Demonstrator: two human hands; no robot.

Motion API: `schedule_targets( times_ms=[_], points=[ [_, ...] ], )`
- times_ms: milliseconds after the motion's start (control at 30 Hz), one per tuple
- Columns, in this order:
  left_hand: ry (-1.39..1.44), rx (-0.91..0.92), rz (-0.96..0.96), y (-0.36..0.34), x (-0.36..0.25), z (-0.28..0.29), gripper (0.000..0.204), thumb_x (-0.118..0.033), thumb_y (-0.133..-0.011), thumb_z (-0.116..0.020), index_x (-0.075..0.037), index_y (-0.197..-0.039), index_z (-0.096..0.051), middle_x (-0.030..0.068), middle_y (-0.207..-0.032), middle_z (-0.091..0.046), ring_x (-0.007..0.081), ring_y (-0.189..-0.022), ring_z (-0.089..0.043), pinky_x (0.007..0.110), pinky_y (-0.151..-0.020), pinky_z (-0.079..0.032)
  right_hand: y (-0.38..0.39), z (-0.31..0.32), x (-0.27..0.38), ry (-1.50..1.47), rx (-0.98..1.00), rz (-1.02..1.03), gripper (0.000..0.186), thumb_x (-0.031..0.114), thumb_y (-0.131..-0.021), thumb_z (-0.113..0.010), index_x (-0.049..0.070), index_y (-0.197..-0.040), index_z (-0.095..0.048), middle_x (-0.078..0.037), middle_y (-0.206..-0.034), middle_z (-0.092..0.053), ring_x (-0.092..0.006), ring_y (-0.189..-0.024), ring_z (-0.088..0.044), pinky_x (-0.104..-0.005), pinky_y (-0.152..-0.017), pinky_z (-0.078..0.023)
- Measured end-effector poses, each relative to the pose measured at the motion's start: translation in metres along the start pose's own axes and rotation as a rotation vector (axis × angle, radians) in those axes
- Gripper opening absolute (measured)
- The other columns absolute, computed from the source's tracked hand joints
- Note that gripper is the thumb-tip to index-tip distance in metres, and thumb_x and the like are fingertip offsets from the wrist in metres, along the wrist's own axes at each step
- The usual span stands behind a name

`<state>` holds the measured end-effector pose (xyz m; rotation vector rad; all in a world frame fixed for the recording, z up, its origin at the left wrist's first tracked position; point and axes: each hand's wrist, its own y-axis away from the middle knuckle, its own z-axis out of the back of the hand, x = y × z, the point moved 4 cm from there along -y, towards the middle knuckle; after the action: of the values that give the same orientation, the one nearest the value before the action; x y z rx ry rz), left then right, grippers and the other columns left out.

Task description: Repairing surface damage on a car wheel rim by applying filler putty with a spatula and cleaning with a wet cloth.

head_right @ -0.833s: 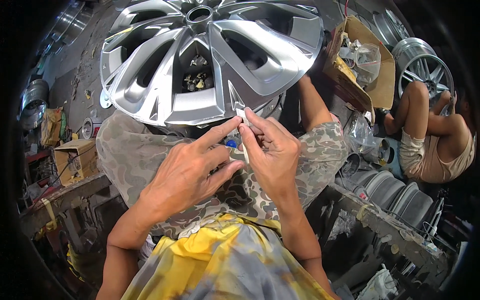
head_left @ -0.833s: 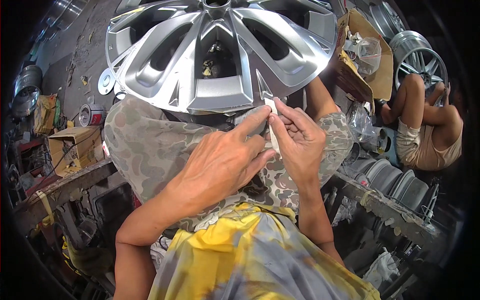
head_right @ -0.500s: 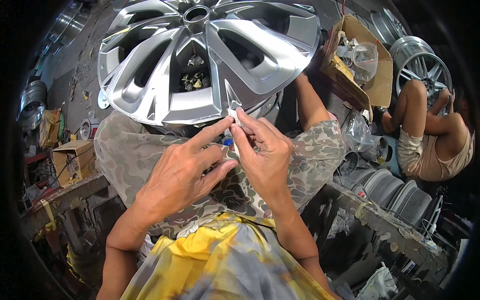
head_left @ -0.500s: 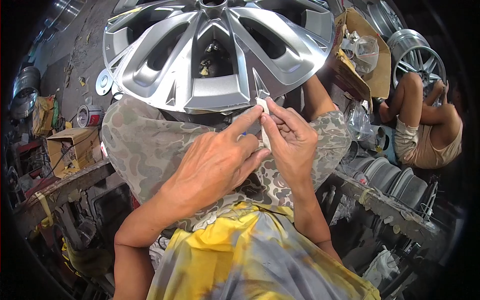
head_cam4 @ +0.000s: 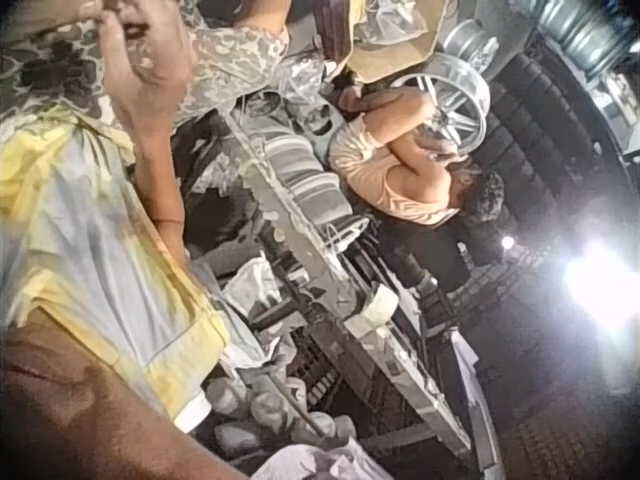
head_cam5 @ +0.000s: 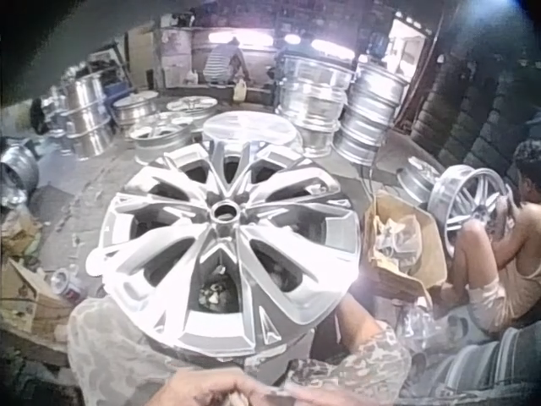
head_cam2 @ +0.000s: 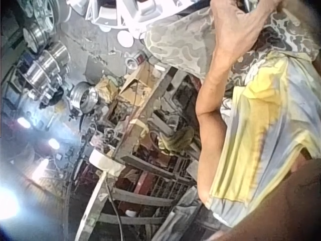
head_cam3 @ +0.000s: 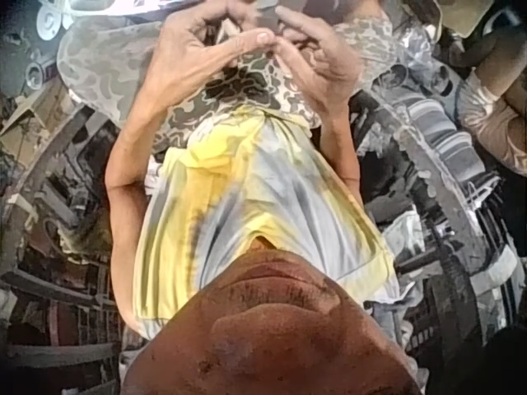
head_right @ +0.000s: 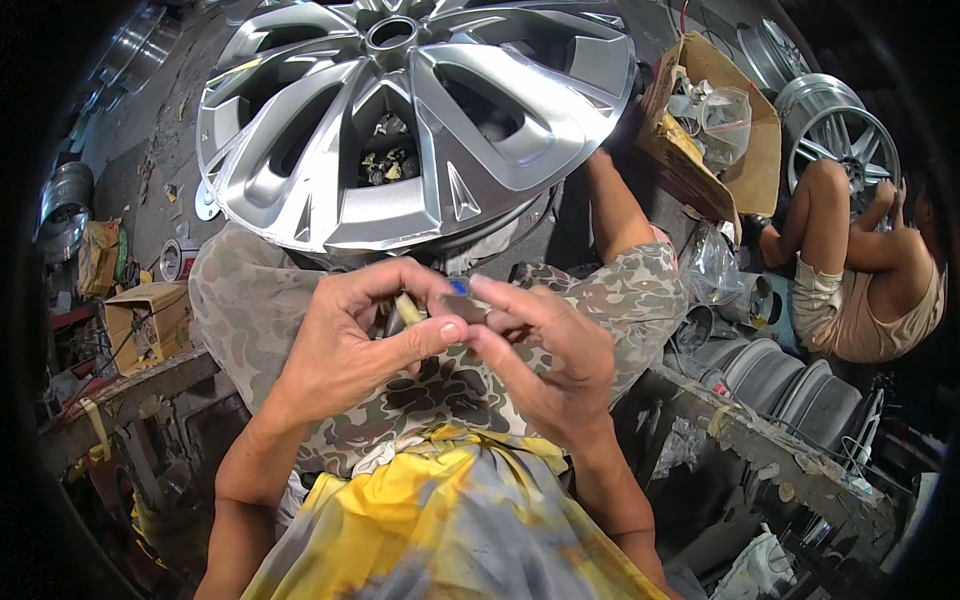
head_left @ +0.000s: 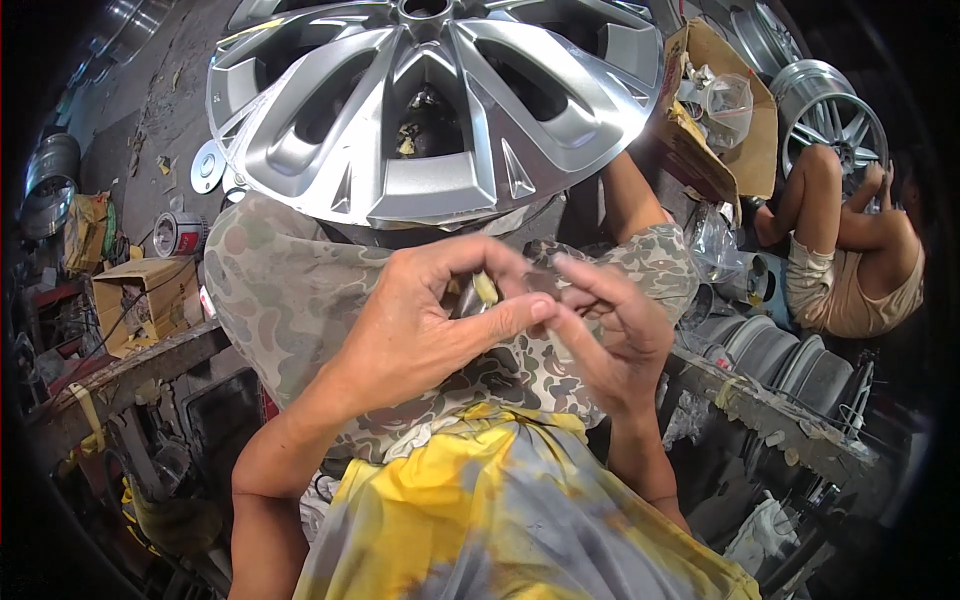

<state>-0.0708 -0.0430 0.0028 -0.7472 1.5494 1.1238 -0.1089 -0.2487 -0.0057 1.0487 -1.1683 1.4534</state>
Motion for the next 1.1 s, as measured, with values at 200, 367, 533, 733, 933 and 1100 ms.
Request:
schedule_targets(
  times_ms=[200, 367, 533, 733, 933, 1100],
  points=[
    [-0.173, -0.038, -0.177, 0.001, -0.007, -0.001, 0.014, -0.010, -0.103, -0.083, 0.002, -0.095, -0.080, 0.0019, -0.086, -0.073, 0.0053, -0.073, -0.065, 0.024, -0.062, -0.049, -0.016, 0.010, 0.000, 0.223, 0.186, 0.082, 0.028, -0.003, -0.098, -0.081, 0.000, -0.125, -0.077, -0.011, -0.095, -0.075, -0.0196, -0.081, -0.071, -0.0331, -0.075, -0.057],
    [-0.357, -0.138, -0.210, -0.001, -0.013, 0.014, 0.020, -0.013, -0.104, -0.080, 0.002, -0.092, -0.077, 0.0040, -0.077, -0.072, 0.0088, -0.072, -0.064, 0.029, -0.065, -0.048, -0.058, 0.027, -0.005, 0.433, 0.049, 0.104, 0.018, -0.001, -0.102, -0.075, -0.002, -0.120, -0.075, -0.014, -0.099, -0.072, -0.0247, -0.090, -0.070, -0.0368, -0.082, -0.055],
    [-0.578, -0.085, -0.405, -0.007, -0.005, 0.004, 0.013, -0.009, -0.101, -0.080, 0.003, -0.098, -0.076, 0.0129, -0.083, -0.071, 0.0301, -0.075, -0.068, 0.039, -0.068, -0.052, -0.097, 0.015, -0.023, 0.498, 0.043, 0.229, 0.016, 0.002, -0.103, -0.074, -0.001, -0.119, -0.076, -0.014, -0.099, -0.071, -0.0281, -0.093, -0.069, -0.0386, -0.085, -0.054],
    [-0.476, -0.073, -0.477, -0.015, -0.004, 0.008, 0.010, -0.004, -0.096, -0.082, 0.003, -0.101, -0.077, 0.0125, -0.085, -0.066, 0.0282, -0.073, -0.068, 0.040, -0.067, -0.053, -0.126, 0.008, -0.030, 0.620, 0.102, 0.323, 0.019, 0.011, -0.099, -0.081, 0.004, -0.116, -0.080, -0.012, -0.098, -0.073, -0.0311, -0.091, -0.069, -0.0422, -0.083, -0.054],
    [-0.477, -0.060, -0.473, -0.014, 0.004, 0.007, 0.011, -0.005, -0.095, -0.084, 0.002, -0.101, -0.077, 0.0119, -0.084, -0.065, 0.0266, -0.071, -0.068, 0.039, -0.065, -0.053, -0.144, 0.005, -0.029, 0.597, 0.207, 0.273, 0.022, 0.014, -0.098, -0.082, 0.006, -0.119, -0.082, -0.012, -0.098, -0.073, -0.0309, -0.090, -0.070, -0.0423, -0.084, -0.054],
    [-0.469, -0.048, -0.451, -0.014, 0.010, 0.007, 0.012, -0.006, -0.095, -0.085, 0.001, -0.101, -0.078, 0.0115, -0.083, -0.065, 0.0260, -0.070, -0.068, 0.039, -0.064, -0.053, -0.151, 0.004, -0.035, 0.556, 0.281, 0.234, 0.023, 0.016, -0.099, -0.081, 0.006, -0.119, -0.082, -0.013, -0.098, -0.073, -0.0308, -0.090, -0.069, -0.0417, -0.085, -0.054]
  ],
)
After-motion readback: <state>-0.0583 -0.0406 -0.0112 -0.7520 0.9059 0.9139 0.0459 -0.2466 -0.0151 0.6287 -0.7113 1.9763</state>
